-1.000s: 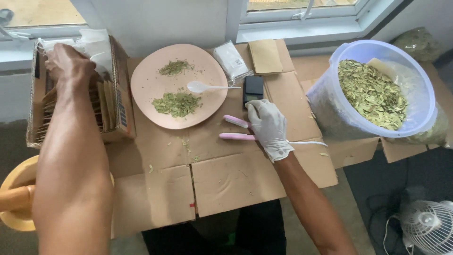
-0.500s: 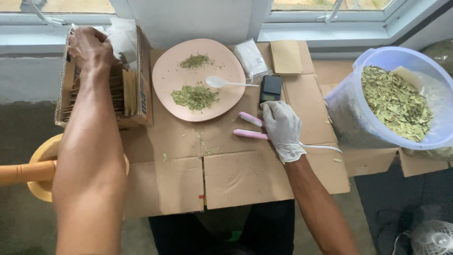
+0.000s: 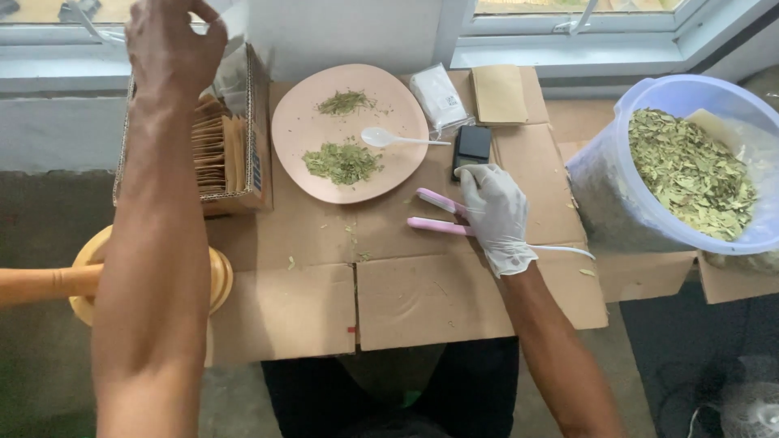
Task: The person is packaging dried herbs by filling small paper pouches and sealing them using a handheld heat sealer on a cardboard-covered workspace.
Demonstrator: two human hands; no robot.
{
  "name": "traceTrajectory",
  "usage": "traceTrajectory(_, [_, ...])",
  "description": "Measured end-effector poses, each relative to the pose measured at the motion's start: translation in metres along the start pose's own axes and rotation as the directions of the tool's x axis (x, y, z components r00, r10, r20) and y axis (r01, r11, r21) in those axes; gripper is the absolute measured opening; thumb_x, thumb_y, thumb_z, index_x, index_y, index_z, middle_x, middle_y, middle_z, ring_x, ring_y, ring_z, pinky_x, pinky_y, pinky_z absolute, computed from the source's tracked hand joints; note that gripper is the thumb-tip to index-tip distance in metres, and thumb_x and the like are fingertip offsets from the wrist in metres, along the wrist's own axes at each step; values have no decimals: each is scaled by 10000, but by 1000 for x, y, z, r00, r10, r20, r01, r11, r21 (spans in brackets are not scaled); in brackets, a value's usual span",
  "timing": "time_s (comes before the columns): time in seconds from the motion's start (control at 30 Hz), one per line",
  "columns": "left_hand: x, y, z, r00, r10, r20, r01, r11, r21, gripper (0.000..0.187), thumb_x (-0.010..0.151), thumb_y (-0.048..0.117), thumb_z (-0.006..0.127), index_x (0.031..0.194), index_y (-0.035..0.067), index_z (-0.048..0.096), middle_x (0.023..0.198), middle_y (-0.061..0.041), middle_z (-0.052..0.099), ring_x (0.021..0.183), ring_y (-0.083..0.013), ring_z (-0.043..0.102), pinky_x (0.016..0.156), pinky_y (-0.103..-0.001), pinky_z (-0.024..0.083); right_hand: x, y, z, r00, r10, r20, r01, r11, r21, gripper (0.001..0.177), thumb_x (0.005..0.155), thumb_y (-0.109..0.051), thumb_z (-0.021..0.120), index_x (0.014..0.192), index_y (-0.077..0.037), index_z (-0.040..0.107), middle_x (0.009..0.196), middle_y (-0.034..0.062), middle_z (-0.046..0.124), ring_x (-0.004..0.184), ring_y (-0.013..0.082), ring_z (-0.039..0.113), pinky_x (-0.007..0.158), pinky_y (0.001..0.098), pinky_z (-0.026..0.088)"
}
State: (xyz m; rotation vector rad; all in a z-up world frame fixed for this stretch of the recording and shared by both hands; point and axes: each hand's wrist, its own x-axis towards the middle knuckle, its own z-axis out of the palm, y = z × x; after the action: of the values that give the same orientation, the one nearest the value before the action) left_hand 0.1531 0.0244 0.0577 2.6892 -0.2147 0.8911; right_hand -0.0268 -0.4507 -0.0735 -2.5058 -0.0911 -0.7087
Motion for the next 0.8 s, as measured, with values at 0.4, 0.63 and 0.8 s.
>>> traceTrajectory(0.4, [-127, 219, -129, 784, 230, 576, 267, 714, -647, 207, 1005, 77, 763, 1198, 35, 824, 1029, -212, 840, 1137, -430, 774, 1046, -602, 623, 7, -114, -87, 868, 48, 494, -367, 732, 574, 594, 936, -379, 910, 1496, -309, 722, 1302, 5, 836, 1252, 181, 724, 1203, 412, 496])
traceTrajectory(0.63, [-179, 196, -83, 840, 283, 463, 170, 672, -721, 178, 955, 135, 830, 1129, 152, 863, 990, -91, 850, 995, -306, 842, 936, -473, 641, -6, -129, -69, 736, 154, 659, -542, 718, 438, 197, 969, -283, 903, 1156, -226, 878, 956, 9, 865, 948, 155, 816, 991, 389, 634])
traceTrajectory(0.8, [-197, 182, -82, 857, 231, 461, 227, 635, -739, 160, 943, 126, 865, 1101, 98, 869, 941, -110, 839, 946, -279, 840, 918, -451, 645, -25, -121, -50, 791, 48, 610, -380, 819, 429, 58, 1025, -245, 848, 1065, -249, 889, 899, 15, 856, 904, 119, 804, 883, 333, 648])
